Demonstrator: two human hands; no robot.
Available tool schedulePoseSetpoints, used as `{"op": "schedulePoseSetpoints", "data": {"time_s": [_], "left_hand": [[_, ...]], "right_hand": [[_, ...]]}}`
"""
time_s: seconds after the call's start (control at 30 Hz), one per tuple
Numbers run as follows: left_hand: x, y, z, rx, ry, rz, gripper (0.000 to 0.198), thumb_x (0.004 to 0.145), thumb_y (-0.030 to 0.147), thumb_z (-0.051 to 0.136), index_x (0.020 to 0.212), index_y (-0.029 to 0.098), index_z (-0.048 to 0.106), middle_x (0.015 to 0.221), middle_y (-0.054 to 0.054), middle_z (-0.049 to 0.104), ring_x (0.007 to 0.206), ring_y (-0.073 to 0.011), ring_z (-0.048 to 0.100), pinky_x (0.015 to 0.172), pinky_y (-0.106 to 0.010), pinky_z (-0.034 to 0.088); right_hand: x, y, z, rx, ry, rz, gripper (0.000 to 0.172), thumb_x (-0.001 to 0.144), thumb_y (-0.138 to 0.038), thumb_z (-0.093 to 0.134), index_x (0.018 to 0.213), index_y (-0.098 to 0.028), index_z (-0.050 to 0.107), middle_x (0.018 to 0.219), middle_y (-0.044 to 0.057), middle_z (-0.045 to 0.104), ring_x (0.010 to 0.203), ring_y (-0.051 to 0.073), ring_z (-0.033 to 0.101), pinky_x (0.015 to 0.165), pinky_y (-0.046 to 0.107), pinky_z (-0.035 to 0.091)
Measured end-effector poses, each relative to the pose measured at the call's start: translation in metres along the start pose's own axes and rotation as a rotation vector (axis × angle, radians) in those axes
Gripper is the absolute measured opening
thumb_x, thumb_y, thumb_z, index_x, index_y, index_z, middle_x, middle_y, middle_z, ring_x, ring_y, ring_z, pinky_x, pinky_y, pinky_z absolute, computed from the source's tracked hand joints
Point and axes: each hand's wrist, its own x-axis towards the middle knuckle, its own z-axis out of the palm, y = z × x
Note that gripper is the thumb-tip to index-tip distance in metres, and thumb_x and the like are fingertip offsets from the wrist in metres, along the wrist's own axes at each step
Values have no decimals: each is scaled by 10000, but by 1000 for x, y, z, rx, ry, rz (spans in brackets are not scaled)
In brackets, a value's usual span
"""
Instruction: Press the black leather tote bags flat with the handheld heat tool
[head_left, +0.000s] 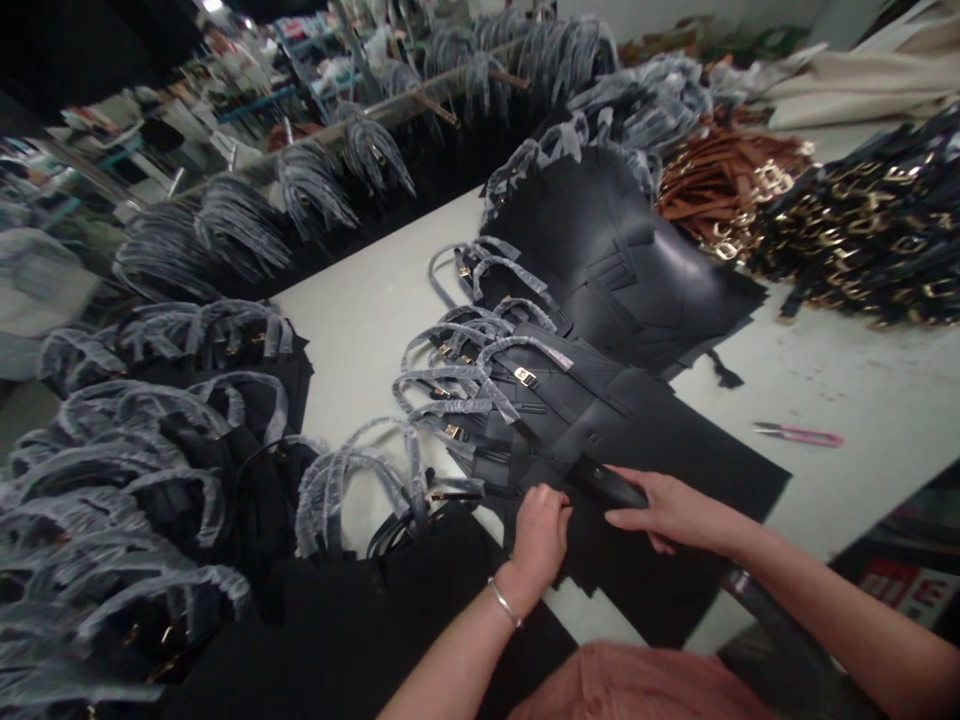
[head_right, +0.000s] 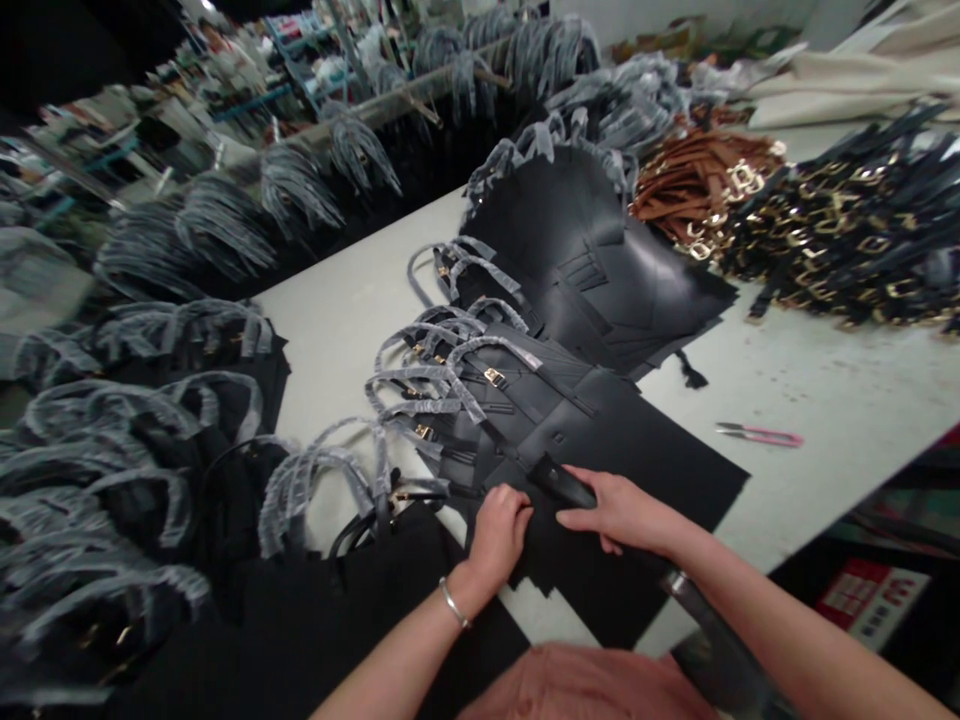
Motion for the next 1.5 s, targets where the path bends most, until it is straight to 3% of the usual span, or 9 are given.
{"op": "schedulePoseSetpoints", "data": {"time_s": [0.2,0.43,0.53,0.67,0.8,0.93,1.13,1.3,1.5], "left_hand": [[-9,-10,18,104,59,88,171,946,142,415,888,186,570,880,-40,554,848,-192,489,776,-327,449],[-13,-16,21,92,67,173,186,947,139,393,1002,172,567,935,-57,560,872,-196,505,785,-340,481],[-17,-19,21,141,46,196,252,941,131,387,1123,178,554,1011,-72,577,928,-204,526,825,-358,491],[-27,-17,23,204,12,297,365,940,166,409,1299,181,470,1350,-101,494,1216,-222,456,990,-393,434],[-35,-8,26,221,-3,381,438,969,265,390,1385,131,386,1490,-94,367,1384,-218,292,1131,-388,292],[-29,5,29,171,-50,399,439,978,273,366,1386,112,385,1450,-97,428,1380,-202,310,1151,-376,260],[-17,17,42,34,-152,389,303,888,169,481,1177,178,573,1182,-69,623,1218,-193,493,1069,-353,373],[-16,19,48,92,-244,370,290,881,156,449,1130,169,598,1135,-79,637,1136,-205,537,1009,-346,413],[-15,19,44,95,-287,401,322,889,146,416,1150,189,599,1157,-62,636,1138,-219,538,994,-352,419]], "right_hand": [[21,-14,-7,69,-99,-11,679,780,-414,669,1365,-151,448,597,-47,590,355,87,531,327,157,391],[19,-11,-10,54,-202,31,637,789,-473,664,1304,-140,490,590,-56,553,359,83,522,335,161,390],[28,-23,-1,-68,-38,0,688,783,-458,665,1360,-144,460,506,-62,568,359,116,550,345,176,408],[30,-30,-1,-192,266,-21,707,807,-486,627,1409,-171,428,390,-69,555,396,164,603,394,200,459],[12,-14,-9,-209,203,18,749,803,-514,621,1428,-162,403,391,-60,574,381,174,601,381,213,460],[-2,-4,-1,-190,63,34,781,801,-495,618,1443,-130,366,488,-35,633,395,166,609,374,211,468],[-3,-18,21,-227,-103,-24,741,795,-475,638,1426,-169,400,630,-7,696,406,138,607,355,182,448],[14,-26,30,-314,-99,-17,711,818,-483,596,1413,-136,421,576,-2,668,383,157,598,350,211,449],[22,-39,33,-447,-18,-75,711,795,-478,609,1380,-97,473,664,46,700,557,209,683,492,250,522]]}}
